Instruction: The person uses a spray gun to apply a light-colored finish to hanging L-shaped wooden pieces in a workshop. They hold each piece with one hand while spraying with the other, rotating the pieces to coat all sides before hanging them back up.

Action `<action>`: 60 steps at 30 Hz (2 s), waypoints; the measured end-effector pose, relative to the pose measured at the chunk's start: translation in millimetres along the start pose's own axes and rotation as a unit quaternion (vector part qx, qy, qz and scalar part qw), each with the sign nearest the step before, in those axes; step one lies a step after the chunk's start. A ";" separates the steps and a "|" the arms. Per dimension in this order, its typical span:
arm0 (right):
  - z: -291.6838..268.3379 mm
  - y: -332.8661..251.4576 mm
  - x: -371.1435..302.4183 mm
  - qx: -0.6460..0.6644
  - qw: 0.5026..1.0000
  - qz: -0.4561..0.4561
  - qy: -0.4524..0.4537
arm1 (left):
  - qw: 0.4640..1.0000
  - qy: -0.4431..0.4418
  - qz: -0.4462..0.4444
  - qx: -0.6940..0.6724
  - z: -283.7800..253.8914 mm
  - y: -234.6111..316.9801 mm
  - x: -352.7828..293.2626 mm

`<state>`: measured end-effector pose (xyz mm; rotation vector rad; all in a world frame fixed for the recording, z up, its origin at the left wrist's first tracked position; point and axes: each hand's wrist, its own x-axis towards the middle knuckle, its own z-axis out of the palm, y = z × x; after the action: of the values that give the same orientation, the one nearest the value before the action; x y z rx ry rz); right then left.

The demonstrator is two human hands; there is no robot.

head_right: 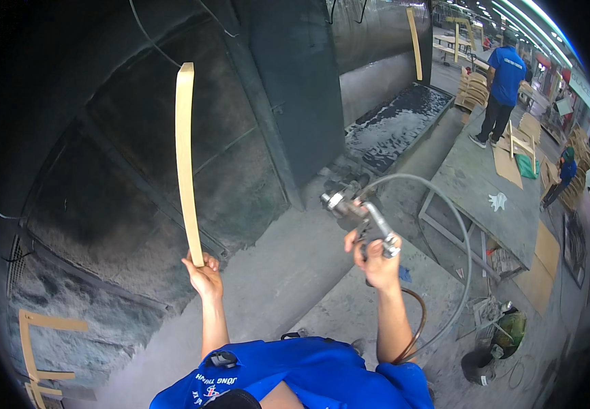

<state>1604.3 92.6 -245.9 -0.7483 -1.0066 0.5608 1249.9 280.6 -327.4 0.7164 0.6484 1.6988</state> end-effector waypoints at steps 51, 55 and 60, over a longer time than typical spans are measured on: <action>180.2 -307.8 181.4 -0.608 0.793 0.025 -0.010 | 0.992 -0.054 -0.105 0.043 -66.6 -21.6 257.4; 132.8 -289.8 156.2 -0.520 0.839 -0.056 -0.148 | 0.984 -0.064 -0.163 0.025 -69.2 -19.5 259.7; 74.7 -206.4 74.4 -0.332 0.939 -0.069 -0.059 | 0.966 -0.095 -0.240 0.004 -74.9 -22.1 258.8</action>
<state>1585.9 38.7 -21.2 -1.2360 -1.3701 0.1308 1159.2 533.1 -359.7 0.6552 0.6335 1.1675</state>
